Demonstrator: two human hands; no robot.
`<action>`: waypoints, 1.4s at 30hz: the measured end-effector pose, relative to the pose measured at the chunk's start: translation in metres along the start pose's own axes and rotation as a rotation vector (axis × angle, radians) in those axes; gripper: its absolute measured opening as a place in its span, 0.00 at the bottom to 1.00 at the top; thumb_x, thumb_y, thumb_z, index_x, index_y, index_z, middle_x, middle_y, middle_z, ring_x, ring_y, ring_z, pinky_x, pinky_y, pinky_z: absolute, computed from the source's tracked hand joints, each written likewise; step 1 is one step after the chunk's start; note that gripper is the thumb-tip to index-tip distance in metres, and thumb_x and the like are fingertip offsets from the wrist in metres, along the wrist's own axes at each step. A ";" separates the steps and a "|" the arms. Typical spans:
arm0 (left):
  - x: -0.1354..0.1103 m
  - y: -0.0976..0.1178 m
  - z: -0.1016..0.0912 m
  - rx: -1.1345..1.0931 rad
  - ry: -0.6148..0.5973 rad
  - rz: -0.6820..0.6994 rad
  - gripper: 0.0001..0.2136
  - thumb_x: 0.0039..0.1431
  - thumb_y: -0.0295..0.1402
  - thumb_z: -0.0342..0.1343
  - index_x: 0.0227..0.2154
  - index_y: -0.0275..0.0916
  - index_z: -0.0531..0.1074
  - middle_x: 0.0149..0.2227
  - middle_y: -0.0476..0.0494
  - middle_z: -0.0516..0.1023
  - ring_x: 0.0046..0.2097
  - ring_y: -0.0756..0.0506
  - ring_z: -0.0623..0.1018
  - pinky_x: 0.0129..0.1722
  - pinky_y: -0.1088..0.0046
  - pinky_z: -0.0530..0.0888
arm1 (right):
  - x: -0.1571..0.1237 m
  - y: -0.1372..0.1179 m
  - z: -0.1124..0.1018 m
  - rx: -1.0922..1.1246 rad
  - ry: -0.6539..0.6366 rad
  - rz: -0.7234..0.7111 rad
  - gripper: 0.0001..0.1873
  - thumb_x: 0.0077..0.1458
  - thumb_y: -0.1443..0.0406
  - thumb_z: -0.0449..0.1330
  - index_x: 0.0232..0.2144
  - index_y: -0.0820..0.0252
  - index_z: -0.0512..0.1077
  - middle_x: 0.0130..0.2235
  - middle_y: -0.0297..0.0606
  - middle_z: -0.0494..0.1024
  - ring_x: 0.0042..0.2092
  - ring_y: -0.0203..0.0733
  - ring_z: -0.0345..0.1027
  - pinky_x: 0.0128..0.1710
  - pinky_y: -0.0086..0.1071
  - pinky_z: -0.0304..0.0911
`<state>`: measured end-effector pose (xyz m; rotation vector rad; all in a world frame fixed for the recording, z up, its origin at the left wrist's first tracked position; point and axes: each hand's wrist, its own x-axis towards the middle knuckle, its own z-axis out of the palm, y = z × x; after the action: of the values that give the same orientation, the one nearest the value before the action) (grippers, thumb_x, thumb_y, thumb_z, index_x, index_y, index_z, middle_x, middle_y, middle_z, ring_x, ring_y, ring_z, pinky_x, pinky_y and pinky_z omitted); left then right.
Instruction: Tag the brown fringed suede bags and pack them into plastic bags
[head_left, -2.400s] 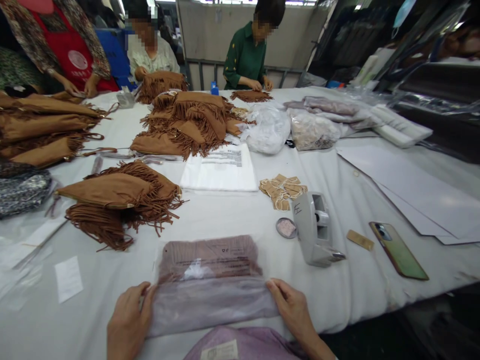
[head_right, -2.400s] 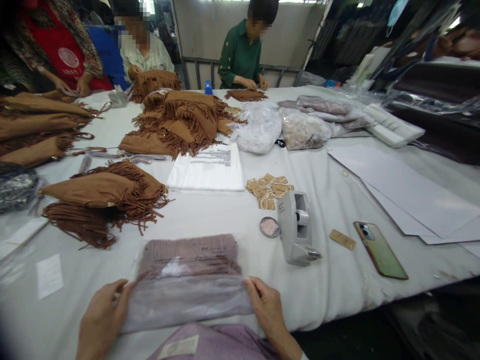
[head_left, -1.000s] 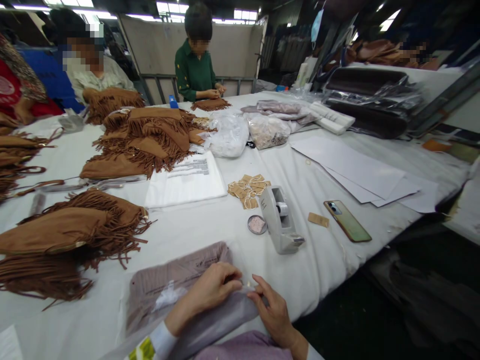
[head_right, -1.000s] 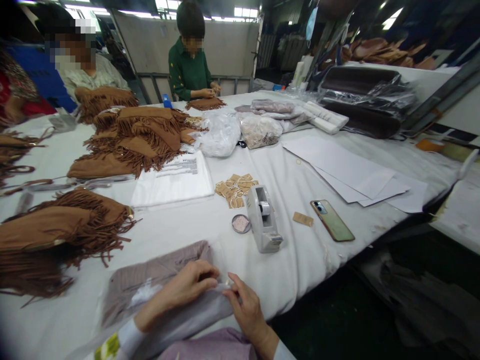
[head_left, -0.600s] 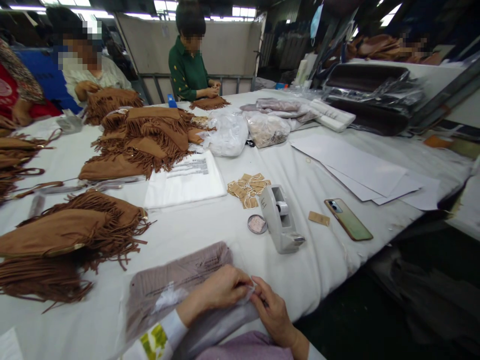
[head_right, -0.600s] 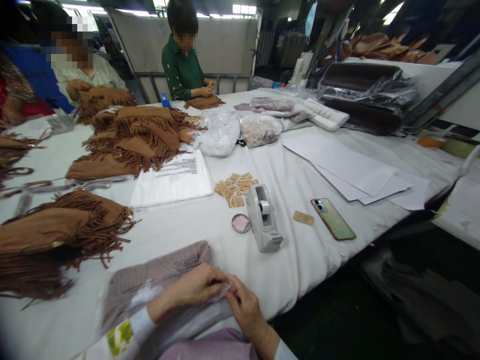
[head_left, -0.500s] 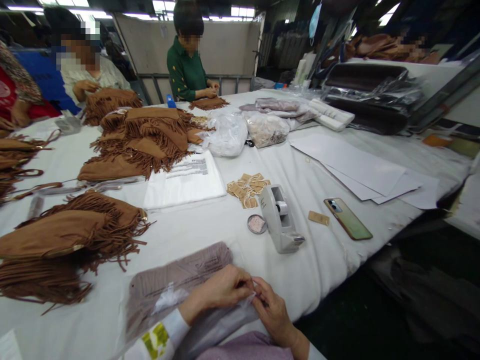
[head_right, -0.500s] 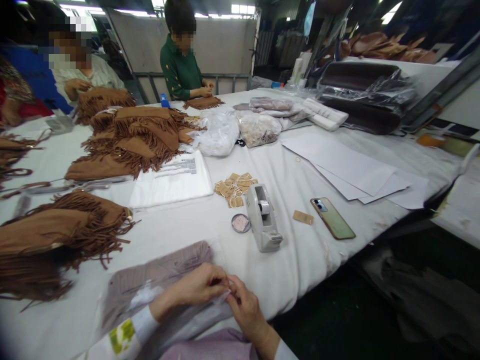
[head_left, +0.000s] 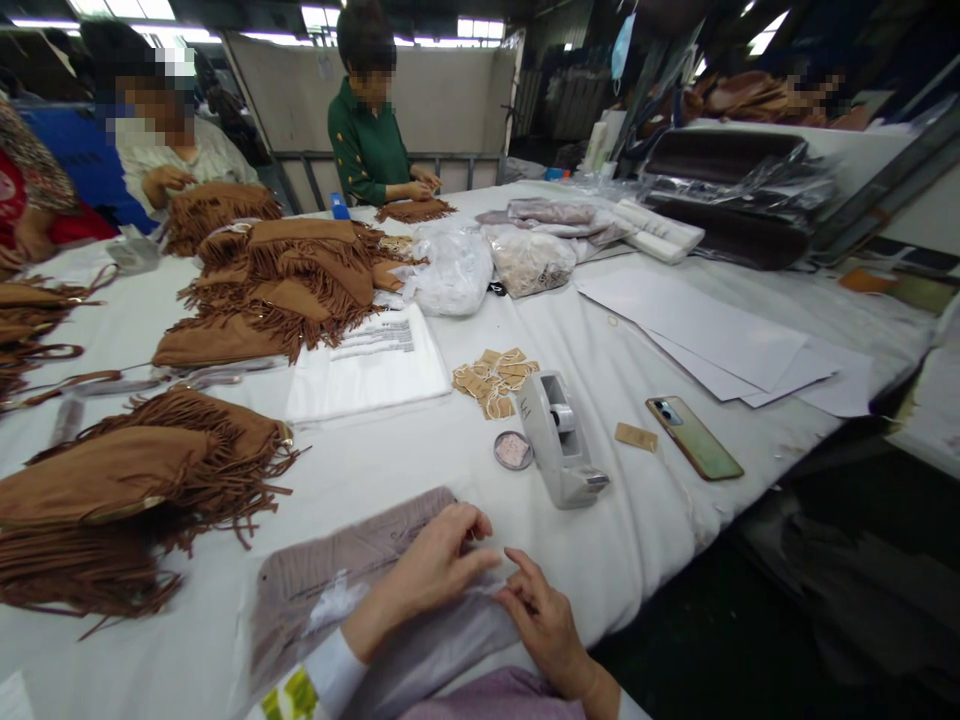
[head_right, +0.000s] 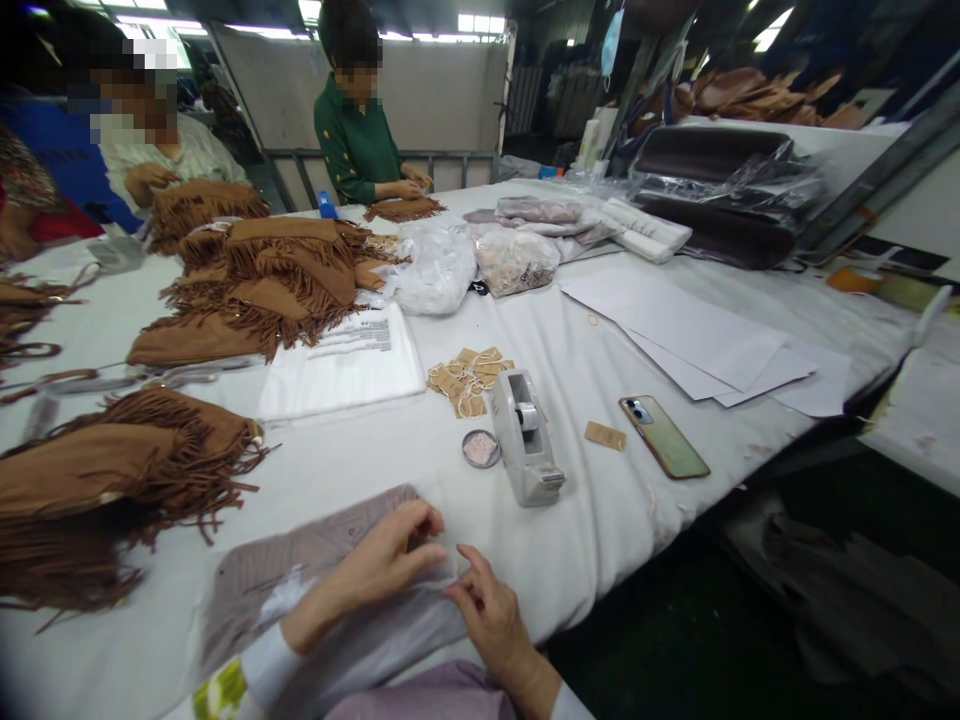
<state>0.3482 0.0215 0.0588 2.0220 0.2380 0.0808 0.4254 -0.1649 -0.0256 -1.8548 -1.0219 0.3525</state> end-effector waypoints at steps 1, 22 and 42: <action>-0.001 0.005 -0.002 0.124 -0.061 0.051 0.14 0.55 0.42 0.57 0.40 0.39 0.66 0.38 0.47 0.71 0.39 0.45 0.69 0.39 0.70 0.65 | 0.000 0.000 0.000 0.004 -0.001 0.008 0.20 0.60 0.61 0.53 0.55 0.57 0.59 0.25 0.27 0.73 0.24 0.32 0.68 0.27 0.24 0.66; 0.001 0.009 0.014 0.497 0.022 0.021 0.08 0.66 0.33 0.42 0.33 0.40 0.64 0.34 0.47 0.72 0.37 0.46 0.72 0.37 0.71 0.65 | -0.001 0.000 0.001 -0.024 -0.001 -0.012 0.20 0.59 0.63 0.54 0.53 0.56 0.60 0.24 0.25 0.73 0.24 0.32 0.68 0.27 0.23 0.66; -0.005 0.000 0.036 0.532 -0.063 0.001 0.09 0.64 0.30 0.41 0.34 0.39 0.66 0.35 0.42 0.72 0.39 0.44 0.72 0.40 0.65 0.68 | -0.003 -0.002 -0.003 -0.024 0.007 0.046 0.21 0.60 0.56 0.51 0.54 0.56 0.64 0.23 0.29 0.73 0.23 0.35 0.70 0.28 0.27 0.69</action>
<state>0.3487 -0.0116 0.0431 2.5488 0.2356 -0.0523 0.4248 -0.1690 -0.0228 -1.9023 -0.9847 0.3622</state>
